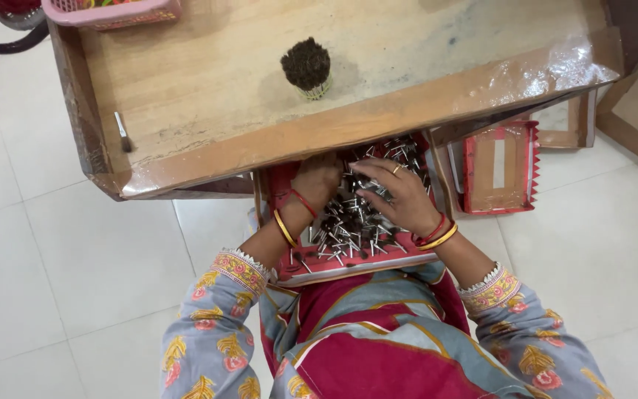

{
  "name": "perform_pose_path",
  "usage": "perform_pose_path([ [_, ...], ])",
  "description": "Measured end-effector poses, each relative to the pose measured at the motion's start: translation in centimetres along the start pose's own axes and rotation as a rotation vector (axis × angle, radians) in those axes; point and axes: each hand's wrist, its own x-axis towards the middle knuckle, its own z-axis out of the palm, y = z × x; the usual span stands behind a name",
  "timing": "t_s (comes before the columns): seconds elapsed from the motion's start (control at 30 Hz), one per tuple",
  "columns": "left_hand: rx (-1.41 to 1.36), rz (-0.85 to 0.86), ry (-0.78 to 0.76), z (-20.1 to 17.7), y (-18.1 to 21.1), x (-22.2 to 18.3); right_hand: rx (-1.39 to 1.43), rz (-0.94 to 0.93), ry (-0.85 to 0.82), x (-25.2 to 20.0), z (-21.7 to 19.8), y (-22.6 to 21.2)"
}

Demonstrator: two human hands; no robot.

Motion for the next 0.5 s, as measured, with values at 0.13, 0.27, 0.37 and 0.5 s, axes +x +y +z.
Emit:
perform_pose_path([
  [0.13, -0.073, 0.061, 0.094, -4.1, 1.6, -0.7, -0.017, -0.027, 0.022, 0.1, 0.3, -0.5],
  [0.27, -1.026, -0.521, -0.186, -3.5, 4.6, -3.4, -0.092, -0.225, -0.031, 1.8, 1.2, -2.3],
  [0.37, -1.884, -0.624, -0.079, -1.4, 6.0, -5.8, -0.027, -0.221, -0.187, 0.1, 3.0, -0.1],
  [0.5, -2.195, -0.546, 0.034, -2.6, 7.9, -7.0, 0.078, -0.160, -0.312, 0.4, 2.8, -0.7],
])
